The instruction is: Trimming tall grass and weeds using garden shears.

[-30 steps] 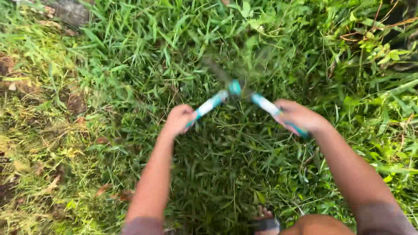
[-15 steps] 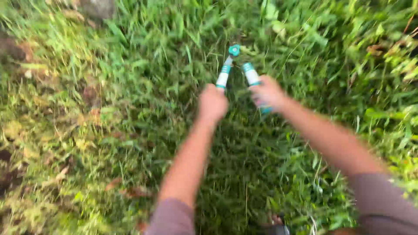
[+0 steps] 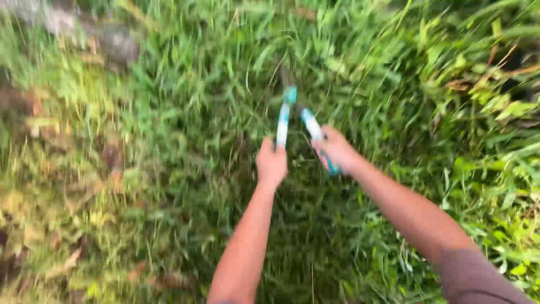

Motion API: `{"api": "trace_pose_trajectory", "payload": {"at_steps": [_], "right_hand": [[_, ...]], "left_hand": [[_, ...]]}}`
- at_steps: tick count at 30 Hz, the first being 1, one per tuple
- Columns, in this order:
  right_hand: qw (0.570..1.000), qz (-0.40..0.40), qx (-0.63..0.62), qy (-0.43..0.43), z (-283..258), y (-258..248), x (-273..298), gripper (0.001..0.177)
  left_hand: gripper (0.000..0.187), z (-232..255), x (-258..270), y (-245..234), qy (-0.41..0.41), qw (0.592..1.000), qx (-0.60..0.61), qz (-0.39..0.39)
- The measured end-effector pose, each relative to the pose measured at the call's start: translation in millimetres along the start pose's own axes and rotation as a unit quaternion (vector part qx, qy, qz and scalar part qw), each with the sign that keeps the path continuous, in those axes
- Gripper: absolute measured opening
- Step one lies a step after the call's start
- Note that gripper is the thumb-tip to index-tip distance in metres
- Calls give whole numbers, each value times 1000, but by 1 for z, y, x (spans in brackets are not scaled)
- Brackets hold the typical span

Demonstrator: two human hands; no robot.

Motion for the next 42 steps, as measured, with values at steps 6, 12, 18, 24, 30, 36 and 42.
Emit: {"api": "trace_pose_trajectory", "payload": {"at_steps": [6,12,18,24,30,36,42], "right_hand": [[992,-94,-58,52,46,-89,98,30],[986,37,-156,40,58,-75,69,27],[993,28,-87,79,59,-117,145,29],[966,158,201,43,12,-102,103,35],[983,120,-142,-6,27,-126,92,41],[993,51,64,-89,3,-154,106,14],[991,76,-46,-96,-35,-115,47,35]], "left_hand": [[16,-39,39,-88,54,992,-15,-114],[25,54,57,71,85,978,-162,-105],[21,26,73,15,74,980,-135,-128],[10,52,11,73,76,986,60,-136],[18,83,17,79,97,984,-60,-139],[30,84,-30,48,197,950,-203,-129],[21,103,40,97,117,993,-14,0]]}}
Point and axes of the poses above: each hand's wrist, its own x-axis away from the middle knuckle, its own y-axis out of the palm, z = x × y, the point moved 2 cm from there along -x, towards the middle knuckle, and after that the axes turned 3 degrees about -z, right-handed, at the moved point
